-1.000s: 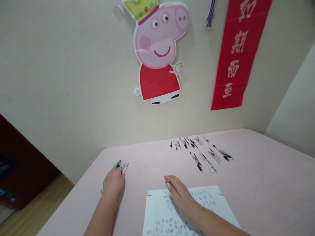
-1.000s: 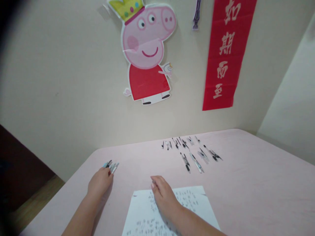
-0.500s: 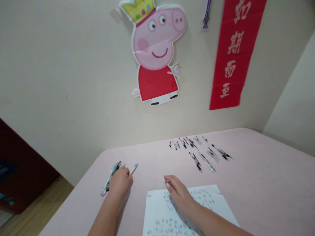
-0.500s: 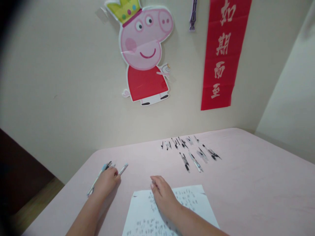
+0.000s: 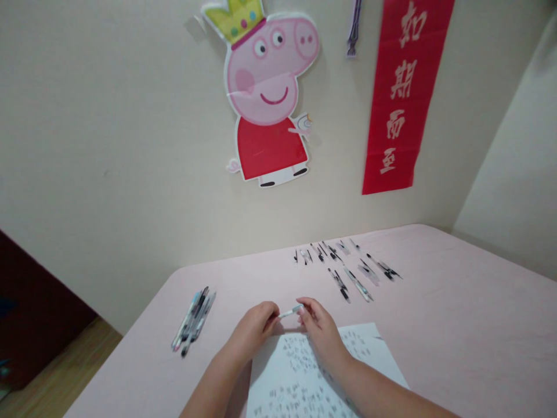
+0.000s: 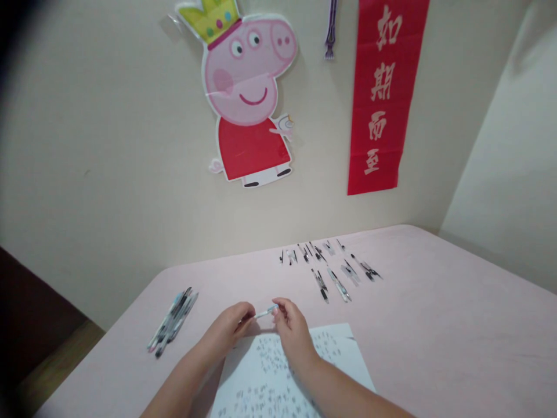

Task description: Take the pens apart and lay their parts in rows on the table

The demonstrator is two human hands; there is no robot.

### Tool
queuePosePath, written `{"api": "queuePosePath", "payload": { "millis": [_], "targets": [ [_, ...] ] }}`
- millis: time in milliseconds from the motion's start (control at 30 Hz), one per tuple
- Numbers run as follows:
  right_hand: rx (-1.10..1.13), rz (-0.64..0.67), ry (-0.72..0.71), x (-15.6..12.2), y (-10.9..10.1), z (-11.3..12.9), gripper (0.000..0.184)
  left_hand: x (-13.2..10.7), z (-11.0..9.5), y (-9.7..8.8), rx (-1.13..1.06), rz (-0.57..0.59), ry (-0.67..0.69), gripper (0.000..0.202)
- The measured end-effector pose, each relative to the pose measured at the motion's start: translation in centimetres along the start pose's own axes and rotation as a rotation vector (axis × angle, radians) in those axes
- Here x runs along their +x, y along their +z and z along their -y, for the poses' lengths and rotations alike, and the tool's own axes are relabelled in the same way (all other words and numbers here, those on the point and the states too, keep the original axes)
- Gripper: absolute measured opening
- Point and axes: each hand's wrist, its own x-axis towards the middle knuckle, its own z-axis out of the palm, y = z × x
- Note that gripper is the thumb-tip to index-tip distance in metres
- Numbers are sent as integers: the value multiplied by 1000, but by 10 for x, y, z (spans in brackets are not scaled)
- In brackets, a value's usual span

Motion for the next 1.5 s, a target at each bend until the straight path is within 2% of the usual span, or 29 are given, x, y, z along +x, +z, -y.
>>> {"api": "queuePosePath", "payload": {
  "millis": [233, 367, 533, 700, 933, 1500],
  "targets": [
    [-28, 17, -15, 1, 0, 0, 36, -4, -10, 5, -67, -18, 32, 25],
    [-70, 14, -64, 1, 2, -1, 31, -5, -15, 10, -21, -29, 55, 21],
    [-155, 32, -143, 2, 1, 2, 20, -2, -13, 18, -4, -36, 53, 19],
    [-290, 85, -206, 4, -4, 8, 20, -3, -9, 24, -29, -26, 74, 19],
    [-399, 120, -166, 5, -5, 2, 20, -3, -6, 27, 62, 5, 61, 20],
    [-368, 152, -110, 7, -6, -3, 19, -2, -6, 25, 108, 26, 40, 25]
  ]
}}
